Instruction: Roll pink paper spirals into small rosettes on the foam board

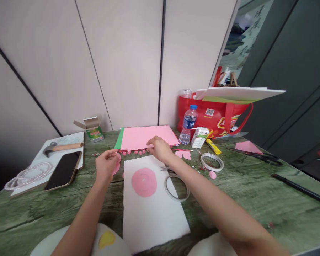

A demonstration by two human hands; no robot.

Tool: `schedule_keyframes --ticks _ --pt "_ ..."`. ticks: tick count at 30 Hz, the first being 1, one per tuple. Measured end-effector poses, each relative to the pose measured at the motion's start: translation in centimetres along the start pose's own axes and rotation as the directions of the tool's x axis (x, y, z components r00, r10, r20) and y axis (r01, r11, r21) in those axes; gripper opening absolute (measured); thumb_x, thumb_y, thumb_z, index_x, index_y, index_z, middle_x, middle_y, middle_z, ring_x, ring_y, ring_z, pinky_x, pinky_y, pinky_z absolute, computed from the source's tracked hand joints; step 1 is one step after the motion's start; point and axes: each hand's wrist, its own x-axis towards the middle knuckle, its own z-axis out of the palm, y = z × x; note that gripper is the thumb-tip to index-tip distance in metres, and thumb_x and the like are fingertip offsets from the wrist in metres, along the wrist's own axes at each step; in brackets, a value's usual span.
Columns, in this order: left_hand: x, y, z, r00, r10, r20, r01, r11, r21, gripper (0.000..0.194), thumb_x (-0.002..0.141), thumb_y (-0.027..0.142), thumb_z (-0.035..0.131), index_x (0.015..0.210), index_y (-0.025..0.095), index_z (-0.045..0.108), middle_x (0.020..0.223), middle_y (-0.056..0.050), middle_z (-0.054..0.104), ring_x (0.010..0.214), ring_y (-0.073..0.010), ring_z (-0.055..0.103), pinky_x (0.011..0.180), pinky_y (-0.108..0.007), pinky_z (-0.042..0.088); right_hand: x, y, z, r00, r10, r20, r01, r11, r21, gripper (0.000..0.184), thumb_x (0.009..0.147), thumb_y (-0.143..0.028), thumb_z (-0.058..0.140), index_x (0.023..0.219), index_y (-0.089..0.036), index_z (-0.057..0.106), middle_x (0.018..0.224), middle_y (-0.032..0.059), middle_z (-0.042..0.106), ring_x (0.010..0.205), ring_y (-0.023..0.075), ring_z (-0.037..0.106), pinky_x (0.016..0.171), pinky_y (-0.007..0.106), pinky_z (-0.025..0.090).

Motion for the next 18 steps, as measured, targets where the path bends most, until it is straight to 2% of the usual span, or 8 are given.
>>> schedule_keyframes --ticks 3,5,7,9,12,14,15,18 --pt "-0.6 0.0 0.5 0.991 0.006 0.133 -0.018 0.996 0.088 0.019 0.056 0.025 0.063 0.070 0.012 0.061 0.054 0.000 0.058 0.044 -0.0097 0.051 0.042 -0.020 0.038 -3.9 -0.6 -4.2 0.952 -0.017 0.305 0.037 0.997 -0.061 0.017 0.069 -0.022 0.062 0.086 -0.019 0.063 0.085 0.0043 0.063 0.078 0.0174 0.057 0.065 0.025 0.037" --pt "-1.1 0.2 1.0 0.976 0.007 0.220 -0.042 0.987 0.157 0.019 0.061 0.032 0.061 0.067 0.013 0.061 0.050 0.001 0.056 0.040 -0.0098 0.048 0.040 -0.021 0.036 -6.8 -1.2 -5.9 0.866 0.021 0.500 0.041 0.993 -0.114 0.021 0.064 -0.023 0.067 0.084 -0.019 0.063 0.081 0.0040 0.064 0.076 0.0184 0.058 0.060 0.024 0.035" --pt "-1.6 0.2 1.4 0.956 0.008 0.294 -0.073 0.975 0.212 0.019 0.061 0.034 0.061 0.062 0.015 0.061 0.048 0.001 0.055 0.042 -0.0108 0.049 0.043 -0.022 0.037 -9.0 -2.1 -6.5 0.793 0.117 0.598 -0.016 0.985 -0.171 0.029 0.060 -0.023 0.070 0.088 -0.019 0.062 0.083 0.0048 0.064 0.078 0.0204 0.059 0.058 0.024 0.035" --pt "-2.0 0.1 1.6 0.921 0.010 0.390 -0.138 0.943 0.302 0.017 0.058 0.032 0.065 0.063 0.016 0.062 0.052 0.001 0.057 0.050 -0.0129 0.052 0.049 -0.023 0.039 -10.1 -2.8 -6.2 0.748 0.161 0.644 -0.035 0.978 -0.204 0.035 0.058 -0.024 0.072 0.091 -0.018 0.062 0.087 0.0067 0.064 0.082 0.0223 0.059 0.060 0.025 0.037" --pt "-2.5 -0.5 1.6 0.848 -0.025 0.530 -0.277 0.831 0.482 0.026 0.053 0.028 0.069 0.076 0.016 0.064 0.064 -0.001 0.059 0.061 -0.0163 0.055 0.055 -0.025 0.039 -9.9 -3.4 -4.8 0.720 0.215 0.660 -0.044 0.963 -0.265 0.040 0.057 -0.024 0.075 0.094 -0.014 0.061 0.093 0.0114 0.064 0.088 0.0256 0.059 0.062 0.026 0.038" --pt "-2.7 -0.9 1.5 0.830 -0.052 0.556 -0.307 0.789 0.532 0.036 0.047 0.027 0.072 0.080 0.016 0.063 0.068 -0.002 0.059 0.066 -0.0186 0.055 0.056 -0.026 0.038 -9.1 -3.1 -3.7 0.719 0.227 0.657 -0.040 0.957 -0.287 0.039 0.056 -0.024 0.075 0.091 -0.014 0.062 0.094 0.0130 0.065 0.088 0.0264 0.060 0.062 0.027 0.039" --pt "-2.8 -1.1 1.4 0.804 -0.074 0.590 -0.359 0.730 0.581 0.040 0.048 0.029 0.072 0.085 0.016 0.062 0.072 -0.002 0.059 0.069 -0.0194 0.055 0.057 -0.026 0.038 -8.8 -2.7 -3.3 0.719 0.222 0.659 -0.038 0.959 -0.281 0.036 0.055 -0.022 0.075 0.089 -0.014 0.063 0.092 0.0121 0.065 0.086 0.0259 0.061 0.060 0.026 0.038" --pt "-2.9 -1.3 1.5 0.776 -0.105 0.622 -0.415 0.659 0.628 0.045 0.049 0.030 0.072 0.089 0.015 0.061 0.080 -0.004 0.058 0.076 -0.0214 0.055 0.061 -0.027 0.039 -8.5 -1.0 -2.3 0.732 0.170 0.660 -0.045 0.978 -0.201 0.031 0.054 -0.017 0.074 0.083 -0.018 0.064 0.084 0.0062 0.067 0.080 0.0226 0.062 0.056 0.024 0.036"
